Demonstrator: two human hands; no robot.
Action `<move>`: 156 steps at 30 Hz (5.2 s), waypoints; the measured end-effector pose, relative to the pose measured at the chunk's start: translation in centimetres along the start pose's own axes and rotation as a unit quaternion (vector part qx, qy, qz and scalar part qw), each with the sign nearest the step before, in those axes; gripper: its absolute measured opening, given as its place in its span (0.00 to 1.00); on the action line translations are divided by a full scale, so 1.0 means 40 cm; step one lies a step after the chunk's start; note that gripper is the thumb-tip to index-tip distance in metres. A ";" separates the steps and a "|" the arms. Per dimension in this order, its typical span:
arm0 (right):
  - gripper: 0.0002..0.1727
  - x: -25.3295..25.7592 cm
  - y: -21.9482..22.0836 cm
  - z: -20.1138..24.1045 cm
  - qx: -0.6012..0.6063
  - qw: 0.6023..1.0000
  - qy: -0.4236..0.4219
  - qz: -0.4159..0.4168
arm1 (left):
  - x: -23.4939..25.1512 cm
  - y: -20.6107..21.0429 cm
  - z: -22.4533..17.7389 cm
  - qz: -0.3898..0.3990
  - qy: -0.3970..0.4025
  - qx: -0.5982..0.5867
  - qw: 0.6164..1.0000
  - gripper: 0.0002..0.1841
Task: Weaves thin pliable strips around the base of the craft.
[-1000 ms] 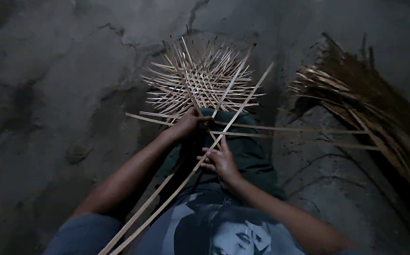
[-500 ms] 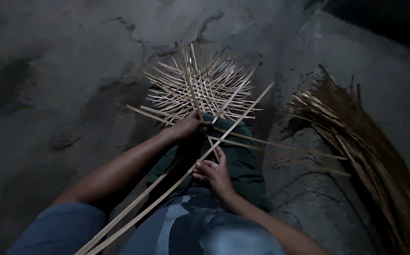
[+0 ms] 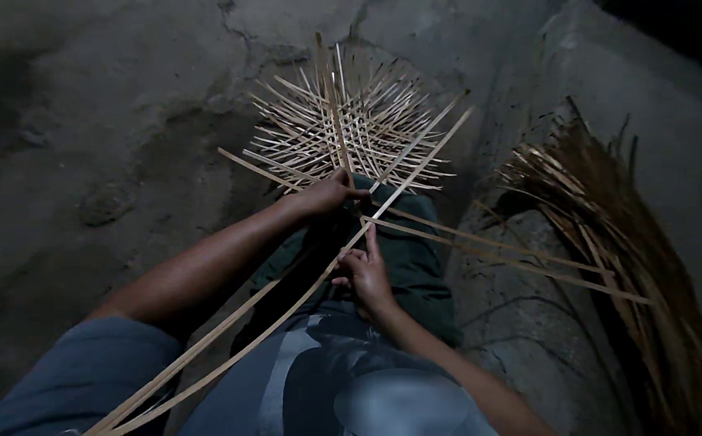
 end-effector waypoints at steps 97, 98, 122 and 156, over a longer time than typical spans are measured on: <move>0.60 0.030 -0.023 -0.019 -0.011 0.998 0.015 0.059 | -0.018 -0.002 -0.063 -0.045 -0.066 0.144 0.986 0.26; 0.59 0.030 -0.024 -0.018 -0.010 0.998 0.016 0.057 | -0.019 -0.009 -0.074 -0.031 -0.080 0.164 0.983 0.27; 0.64 0.025 -0.051 -0.011 0.063 0.991 0.029 0.111 | 0.004 -0.010 -0.064 0.016 -0.028 0.088 0.996 0.36; 0.20 -0.295 -1.224 0.357 -0.427 0.771 -0.097 -0.462 | 0.001 0.022 -0.067 -0.043 -0.033 0.079 0.995 0.41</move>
Point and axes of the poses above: each hand's wrist, its own x-axis towards the middle knuckle, its own y-axis out of the palm, z = x × y, the point moved 2 cm from there along x, towards the middle knuckle, and after that the axes turned 13 degrees about x, right-handed, at the moved point
